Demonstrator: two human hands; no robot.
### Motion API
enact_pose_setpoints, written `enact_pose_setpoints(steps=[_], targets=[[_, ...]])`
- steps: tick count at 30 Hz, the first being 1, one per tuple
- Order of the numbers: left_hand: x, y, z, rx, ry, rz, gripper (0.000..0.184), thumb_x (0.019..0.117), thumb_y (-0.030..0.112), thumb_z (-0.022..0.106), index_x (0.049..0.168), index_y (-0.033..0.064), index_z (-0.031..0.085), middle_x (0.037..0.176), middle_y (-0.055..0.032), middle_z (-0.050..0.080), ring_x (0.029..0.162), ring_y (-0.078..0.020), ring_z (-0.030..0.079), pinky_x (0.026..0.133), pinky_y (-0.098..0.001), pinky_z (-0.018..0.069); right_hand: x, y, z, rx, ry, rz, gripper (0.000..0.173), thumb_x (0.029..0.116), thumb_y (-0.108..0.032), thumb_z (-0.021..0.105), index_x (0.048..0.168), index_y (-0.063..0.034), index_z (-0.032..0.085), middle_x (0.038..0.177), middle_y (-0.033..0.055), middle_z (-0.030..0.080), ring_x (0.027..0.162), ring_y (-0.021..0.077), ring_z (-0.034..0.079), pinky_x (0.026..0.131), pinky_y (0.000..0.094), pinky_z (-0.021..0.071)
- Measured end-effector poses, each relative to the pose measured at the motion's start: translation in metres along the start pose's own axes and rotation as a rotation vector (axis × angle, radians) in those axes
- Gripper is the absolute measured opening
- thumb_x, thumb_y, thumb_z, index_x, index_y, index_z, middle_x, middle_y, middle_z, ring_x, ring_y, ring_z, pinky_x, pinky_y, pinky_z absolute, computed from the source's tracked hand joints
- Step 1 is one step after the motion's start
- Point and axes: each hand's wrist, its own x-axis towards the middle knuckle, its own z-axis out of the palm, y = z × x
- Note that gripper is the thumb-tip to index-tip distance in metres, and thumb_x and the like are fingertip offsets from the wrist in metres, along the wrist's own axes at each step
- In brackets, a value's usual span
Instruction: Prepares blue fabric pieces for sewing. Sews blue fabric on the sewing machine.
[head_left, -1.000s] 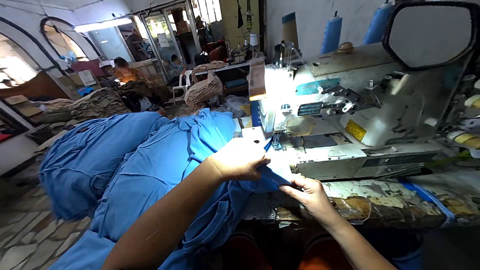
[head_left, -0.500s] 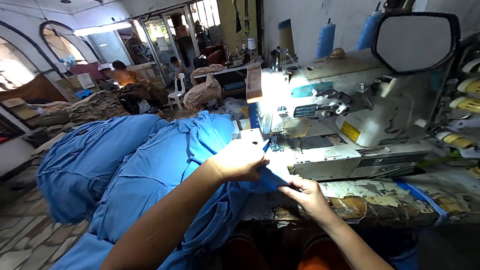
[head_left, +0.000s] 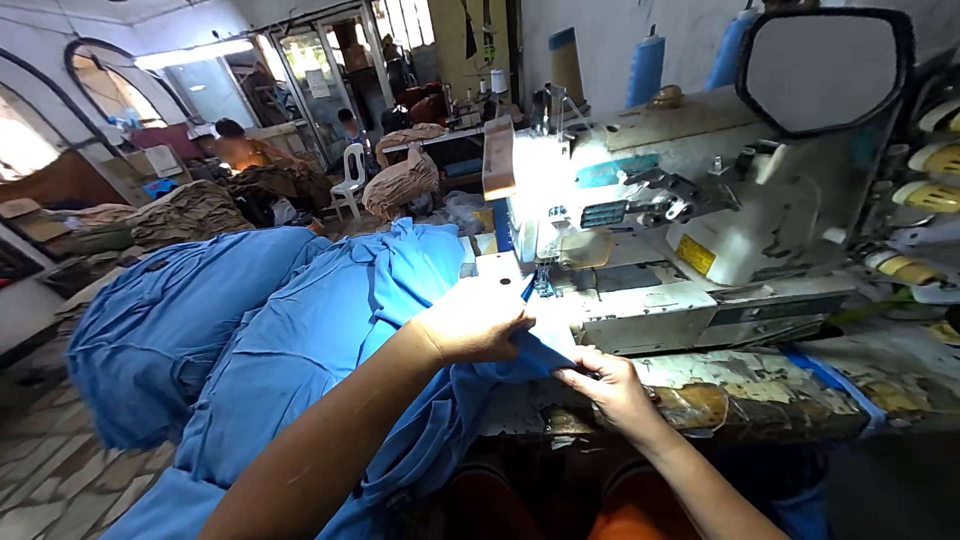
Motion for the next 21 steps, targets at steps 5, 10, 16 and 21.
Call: enact_pose_setpoints(steps=[5,10,16,21], targets=[[-0.0012,-0.0023,0.0029,-0.006,0.024,0.015,0.014,0.088,0.019,0.069,0.09,0.0049,0.072,0.083,-0.0114,0.069,0.08,-0.0307,0.066,0.066,-0.0493,0.0448,-0.0004,0.0003,0.0008,-0.005,0.002,-0.006,0.014,0.0873,-0.018,0.072,0.087,-0.0055,0.078,0.091,-0.0008,0.075,0.086,-0.0061,0.066,0.08,0.011,0.0529],[-0.003,-0.0045,0.0052,-0.031,0.036,0.02,0.015,0.0879,0.019,0.069,0.09,0.005,0.072,0.081,-0.0108,0.069,0.079,-0.0291,0.066,0.065,-0.0481,0.0441,-0.0006,0.0026,0.002,-0.017,0.012,-0.02,0.015,0.0871,-0.02,0.072,0.086,-0.0056,0.078,0.089,-0.0007,0.075,0.085,-0.0058,0.066,0.079,0.0109,0.0526],[-0.0023,-0.005,0.0079,-0.044,0.021,0.02,0.014,0.0882,0.018,0.068,0.091,0.0044,0.071,0.083,-0.0114,0.069,0.082,-0.0294,0.066,0.067,-0.0484,0.0447,-0.0021,0.0057,0.0036,0.0,0.021,-0.03,0.014,0.0866,-0.018,0.072,0.086,-0.0053,0.078,0.09,-0.0007,0.075,0.087,-0.0061,0.066,0.081,0.0105,0.0526],[-0.0007,-0.005,0.0082,-0.055,-0.018,-0.01,0.015,0.0897,0.019,0.067,0.093,0.0042,0.071,0.084,-0.012,0.068,0.084,-0.0298,0.065,0.07,-0.0491,0.0447,-0.0018,0.009,0.0044,0.001,0.027,-0.048,0.014,0.0866,-0.018,0.072,0.086,-0.0049,0.078,0.089,-0.0007,0.075,0.087,-0.0058,0.066,0.082,0.0105,0.0524]])
